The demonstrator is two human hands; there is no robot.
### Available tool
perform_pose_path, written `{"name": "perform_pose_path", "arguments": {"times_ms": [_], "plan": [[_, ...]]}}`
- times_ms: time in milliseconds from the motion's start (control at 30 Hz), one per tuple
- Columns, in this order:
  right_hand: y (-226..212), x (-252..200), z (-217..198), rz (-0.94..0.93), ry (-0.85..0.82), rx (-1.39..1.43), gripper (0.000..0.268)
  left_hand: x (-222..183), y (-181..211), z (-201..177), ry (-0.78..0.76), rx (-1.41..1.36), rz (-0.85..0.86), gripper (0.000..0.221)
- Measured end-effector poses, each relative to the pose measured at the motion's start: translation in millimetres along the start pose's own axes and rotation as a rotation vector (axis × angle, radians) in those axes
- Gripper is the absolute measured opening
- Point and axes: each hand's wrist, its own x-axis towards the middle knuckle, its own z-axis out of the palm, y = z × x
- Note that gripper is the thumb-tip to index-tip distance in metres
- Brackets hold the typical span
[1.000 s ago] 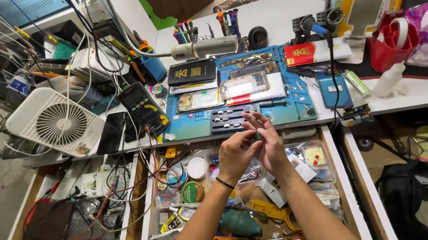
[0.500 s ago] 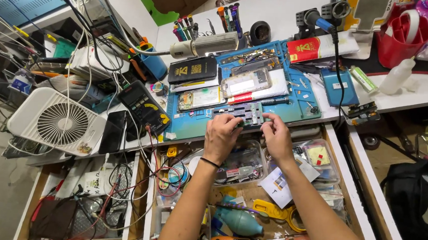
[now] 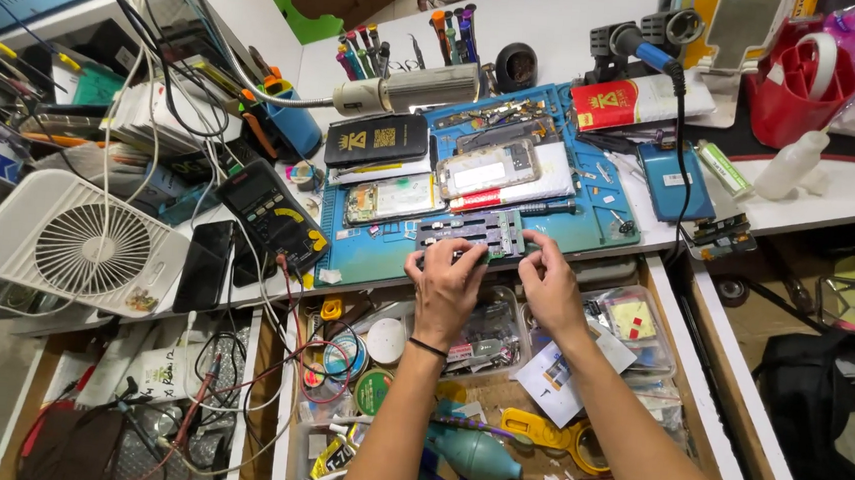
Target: Applying flux to a circuit board using a precision applicator tool at a repair station.
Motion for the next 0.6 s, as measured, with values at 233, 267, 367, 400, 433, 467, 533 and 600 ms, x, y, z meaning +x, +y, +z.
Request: {"name": "perform_pose_path", "arguments": {"times_ms": [233,267,367,400,433,467,533,600], "plan": [[-12.8,-8.0,-3.1,-0.035,-0.030,-0.114,0.049,-6.2,-4.1,9.1,0.063,-0.009,0.003,0.020],[-14.2,-5.6,-3.4,-0.043,-0.021,-0.118,0.053,-5.5,-4.3,9.5,0.076,-0.018,0.001,0.019],[-22.6,0.0,-9.7,-0.048,-0.009,-0.142,0.054,-1.5,-7.5,14.8,0.110,-0.035,-0.003,0.019],[-22.3,-5.0,-12.1,-0.023,-0.012,-0.162,0.052,-7.9,-7.5,17.0,0.109,-0.046,-0.013,0.019],[-17.7,-3.2,-12.8,-0.015,-0.012,-0.166,0.052,-7.5,-5.8,14.5,0.102,-0.051,-0.017,0.019],[-13.6,-1.0,-13.4,-0.036,-0.012,-0.199,0.051,-6.0,-4.6,11.7,0.102,-0.069,-0.026,0.018],[-12.4,-1.9,-13.8,-0.056,-0.013,-0.236,0.050,-5.3,-3.8,8.5,0.102,-0.090,-0.039,0.017],[-19.7,-7.6,-13.5,-0.127,-0.012,-0.186,0.050,-5.7,-4.3,6.8,0.113,-0.148,-0.053,0.016]]}}
